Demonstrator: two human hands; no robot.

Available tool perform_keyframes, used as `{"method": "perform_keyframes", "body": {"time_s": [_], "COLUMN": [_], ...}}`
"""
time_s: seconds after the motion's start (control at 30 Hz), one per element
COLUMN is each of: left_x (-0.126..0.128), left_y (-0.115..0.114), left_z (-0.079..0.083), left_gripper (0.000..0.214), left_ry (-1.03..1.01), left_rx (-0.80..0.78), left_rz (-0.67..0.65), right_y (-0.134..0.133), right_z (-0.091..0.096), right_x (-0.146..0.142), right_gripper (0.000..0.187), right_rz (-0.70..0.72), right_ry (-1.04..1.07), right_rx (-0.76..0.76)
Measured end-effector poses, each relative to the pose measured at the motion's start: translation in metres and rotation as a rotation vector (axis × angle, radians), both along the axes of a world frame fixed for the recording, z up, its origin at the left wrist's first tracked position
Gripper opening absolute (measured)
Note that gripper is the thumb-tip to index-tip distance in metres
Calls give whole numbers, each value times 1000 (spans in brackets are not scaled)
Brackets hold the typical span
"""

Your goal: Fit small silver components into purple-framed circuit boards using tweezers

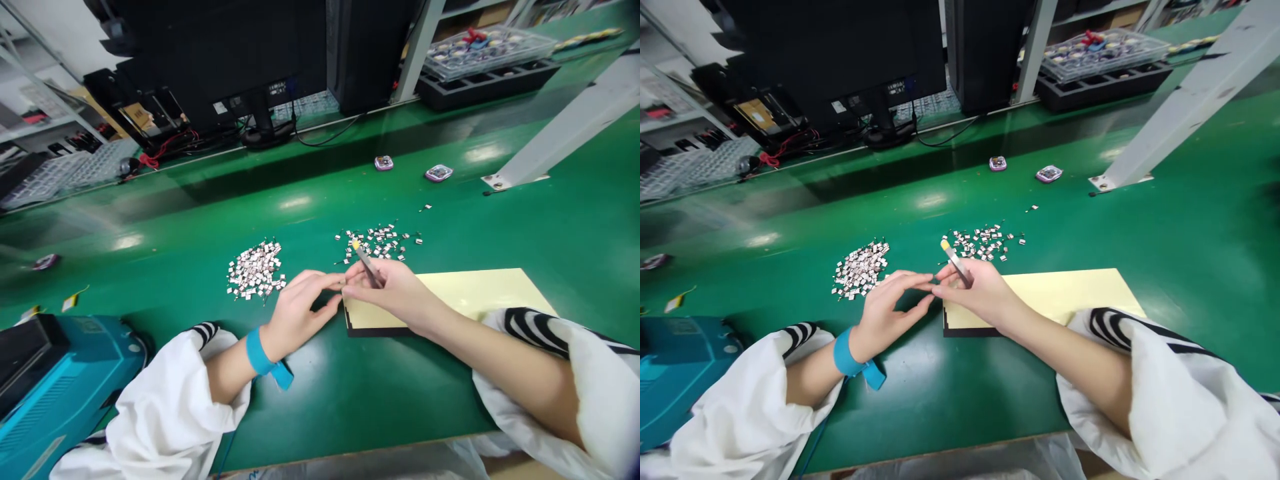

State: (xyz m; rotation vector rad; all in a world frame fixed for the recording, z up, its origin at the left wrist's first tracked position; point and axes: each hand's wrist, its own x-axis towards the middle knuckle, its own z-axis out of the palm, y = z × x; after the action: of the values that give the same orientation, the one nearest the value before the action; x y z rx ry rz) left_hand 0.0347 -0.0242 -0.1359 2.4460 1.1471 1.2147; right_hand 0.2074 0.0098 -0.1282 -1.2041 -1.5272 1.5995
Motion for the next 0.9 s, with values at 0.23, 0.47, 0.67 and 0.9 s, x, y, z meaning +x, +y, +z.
{"method": "perform_keyframes", "body": {"time_s": [0.23,0.47,0.67,0.9], "left_x": [-62,-70,-63,-47], "left_y": [40,47,46,36], "left_z": [33,27,28,39], "left_gripper": [15,3,10,8], "left_ry": [595,746,717,631], "left_rx": [-300,-396,-429,-442], "left_rz": [138,136,158,175], "right_y": [27,4,-20,-30], "right_z": [0,5,-5,-6], "right_x": [26,17,8,2], "right_gripper": [10,29,24,26], "right_rz": [-91,193,485,536], "right_ry": [-715,-739,-741,-922], "right_rx": [458,477,641,716]}}
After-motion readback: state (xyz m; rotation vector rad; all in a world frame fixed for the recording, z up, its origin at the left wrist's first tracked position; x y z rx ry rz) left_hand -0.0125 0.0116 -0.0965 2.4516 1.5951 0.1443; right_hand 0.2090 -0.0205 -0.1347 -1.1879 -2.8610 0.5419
